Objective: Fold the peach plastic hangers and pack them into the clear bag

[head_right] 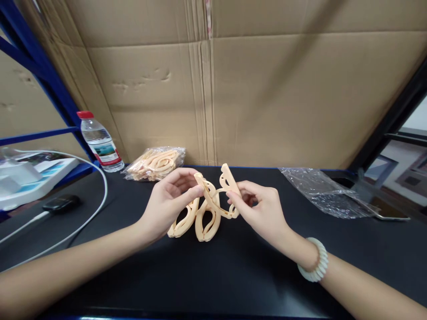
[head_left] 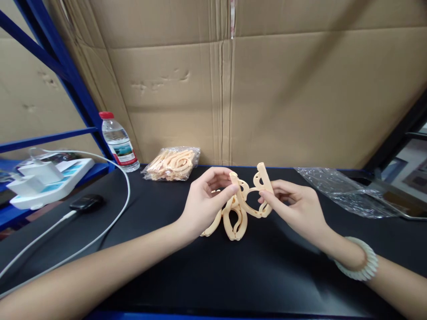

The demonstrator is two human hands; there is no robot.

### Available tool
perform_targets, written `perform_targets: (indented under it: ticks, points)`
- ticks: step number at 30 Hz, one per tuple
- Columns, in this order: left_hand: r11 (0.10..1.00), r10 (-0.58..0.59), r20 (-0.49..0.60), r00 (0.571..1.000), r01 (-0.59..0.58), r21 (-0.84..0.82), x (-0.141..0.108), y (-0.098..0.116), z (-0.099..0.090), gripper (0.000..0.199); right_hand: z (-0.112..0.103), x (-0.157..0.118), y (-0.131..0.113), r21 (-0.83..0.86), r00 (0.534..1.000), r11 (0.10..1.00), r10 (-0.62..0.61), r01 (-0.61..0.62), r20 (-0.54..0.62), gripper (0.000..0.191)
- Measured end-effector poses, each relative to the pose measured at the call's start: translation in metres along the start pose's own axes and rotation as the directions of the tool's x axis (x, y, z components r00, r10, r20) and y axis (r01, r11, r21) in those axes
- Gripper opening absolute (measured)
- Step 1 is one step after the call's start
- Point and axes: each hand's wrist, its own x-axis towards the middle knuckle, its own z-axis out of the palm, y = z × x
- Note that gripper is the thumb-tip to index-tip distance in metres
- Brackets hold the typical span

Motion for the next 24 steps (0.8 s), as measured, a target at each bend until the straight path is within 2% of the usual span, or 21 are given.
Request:
perform_targets:
  ticks: [14,18,24]
  points:
    - [0.999,0.048,0.053,0.997,-0.049,0.018,-0.001,0.006,0.001,0.019,-0.002,-0.004,-0.011,-0.117,0.993,0.989,-0.1,0.091,-0.069,0.013]
    - [1.0,0.022,0.091,0.996,-0.02,-0.017,-0.002,0.008,0.003,0.018,-0.002,-0.005,-0.011,-0.123,0.996,0.99,-0.071,0.064,-0.051,0.016]
    - [1.0,0.009,0.07,0.998,-0.009,-0.009,-0.003,0.01,0.005,0.017,-0.001,-0.006,-0.011,-0.164,0.987,0.974,-0.146,0.154,0.06,0.017]
